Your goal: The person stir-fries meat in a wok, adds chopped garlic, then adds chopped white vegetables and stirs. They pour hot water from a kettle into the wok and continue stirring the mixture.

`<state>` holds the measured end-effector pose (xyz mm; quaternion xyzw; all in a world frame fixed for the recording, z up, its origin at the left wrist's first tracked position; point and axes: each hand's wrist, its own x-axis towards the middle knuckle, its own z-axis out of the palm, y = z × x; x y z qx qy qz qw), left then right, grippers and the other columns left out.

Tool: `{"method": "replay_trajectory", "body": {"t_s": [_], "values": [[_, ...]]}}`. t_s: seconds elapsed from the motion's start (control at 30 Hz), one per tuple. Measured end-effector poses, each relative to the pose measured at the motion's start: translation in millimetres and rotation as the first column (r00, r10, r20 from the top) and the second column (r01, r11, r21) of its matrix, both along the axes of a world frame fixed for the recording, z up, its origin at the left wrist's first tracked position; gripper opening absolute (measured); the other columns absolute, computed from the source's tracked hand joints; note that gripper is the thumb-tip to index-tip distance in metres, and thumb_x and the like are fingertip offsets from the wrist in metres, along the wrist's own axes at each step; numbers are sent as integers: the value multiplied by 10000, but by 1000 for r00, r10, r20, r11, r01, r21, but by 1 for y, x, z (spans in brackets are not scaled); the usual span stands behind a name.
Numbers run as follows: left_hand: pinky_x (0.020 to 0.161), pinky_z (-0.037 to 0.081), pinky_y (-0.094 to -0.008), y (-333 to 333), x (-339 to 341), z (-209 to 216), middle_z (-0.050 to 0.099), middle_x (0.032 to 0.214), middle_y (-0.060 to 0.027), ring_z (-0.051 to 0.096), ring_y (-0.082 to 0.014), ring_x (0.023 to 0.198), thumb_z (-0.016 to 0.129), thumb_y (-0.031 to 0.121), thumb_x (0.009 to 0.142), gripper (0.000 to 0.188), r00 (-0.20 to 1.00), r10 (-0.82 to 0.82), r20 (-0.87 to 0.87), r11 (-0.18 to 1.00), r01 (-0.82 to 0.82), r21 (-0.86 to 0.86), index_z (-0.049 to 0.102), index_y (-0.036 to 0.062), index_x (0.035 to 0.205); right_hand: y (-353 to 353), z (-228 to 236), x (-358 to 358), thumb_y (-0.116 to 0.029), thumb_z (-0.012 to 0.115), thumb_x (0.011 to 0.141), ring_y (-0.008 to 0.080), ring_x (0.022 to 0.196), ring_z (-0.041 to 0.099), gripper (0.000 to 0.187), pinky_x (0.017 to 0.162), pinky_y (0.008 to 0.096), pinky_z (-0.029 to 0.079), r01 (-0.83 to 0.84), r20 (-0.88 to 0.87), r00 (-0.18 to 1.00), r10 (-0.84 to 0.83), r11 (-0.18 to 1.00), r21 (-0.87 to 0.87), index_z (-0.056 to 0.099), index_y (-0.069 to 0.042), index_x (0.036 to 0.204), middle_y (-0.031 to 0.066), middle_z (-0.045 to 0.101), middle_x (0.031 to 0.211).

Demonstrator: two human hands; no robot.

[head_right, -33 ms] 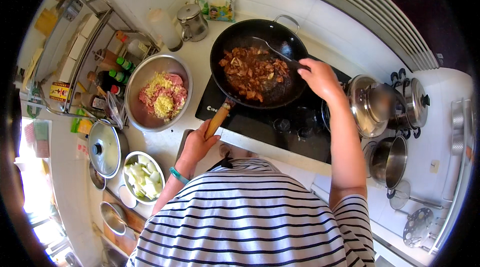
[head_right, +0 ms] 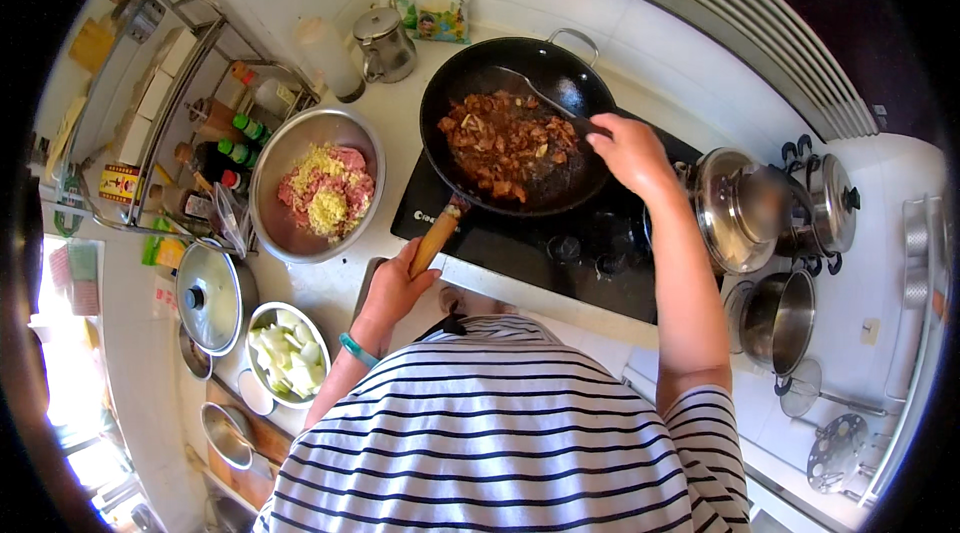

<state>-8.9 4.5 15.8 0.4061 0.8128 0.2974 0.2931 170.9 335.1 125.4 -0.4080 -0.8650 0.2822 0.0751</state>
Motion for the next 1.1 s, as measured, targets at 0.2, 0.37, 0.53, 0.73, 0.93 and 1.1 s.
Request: {"method": "replay_trajectory", "body": {"t_s": [0.2,0.37,0.53,0.73,0.93,1.1], "values": [[757,537,-404,1,0,1,676,921,-248,669,-381,850,706,288,835,633,1000,-12,-21,1000,11,-13,458,43,1364,-34,13,0,-172,688,833,367,981,610,385,853,399,473,-272,47,961,272,962,2,625,-81,1201,196,642,1004],[788,520,-379,3,0,4,673,967,-237,668,-367,891,736,250,824,651,998,20,53,997,-16,-77,462,34,1374,-44,62,37,-104,690,801,308,888,584,380,792,398,460,-276,266,929,259,961,29,642,-158,1174,110,552,891],[790,520,-376,2,-1,2,675,967,-231,666,-368,894,732,250,826,650,998,11,63,999,-7,-51,460,38,1377,-63,106,77,-68,704,765,313,850,586,389,751,386,466,-295,222,941,255,941,168,660,-149,1143,120,557,874],[759,529,-398,0,-3,-2,671,939,-246,661,-388,863,719,281,833,643,999,2,40,999,0,-35,457,49,1373,-83,100,97,-90,702,778,342,825,596,351,727,402,476,-226,228,955,192,965,132,665,-134,1124,135,586,884],[776,520,-375,3,-4,3,672,940,-241,666,-373,876,728,257,828,658,998,3,63,998,1,-63,453,39,1384,-80,36,60,-98,666,834,355,843,591,354,720,419,481,-123,132,986,99,973,193,612,-157,1179,133,553,921],[761,525,-382,1,-3,4,672,928,-243,665,-378,861,724,264,831,648,997,19,68,998,-15,-60,456,39,1376,-82,67,45,-66,642,838,353,827,583,342,715,430,476,-231,193,964,184,938,259,625,-137,1172,133,530,900]]}}
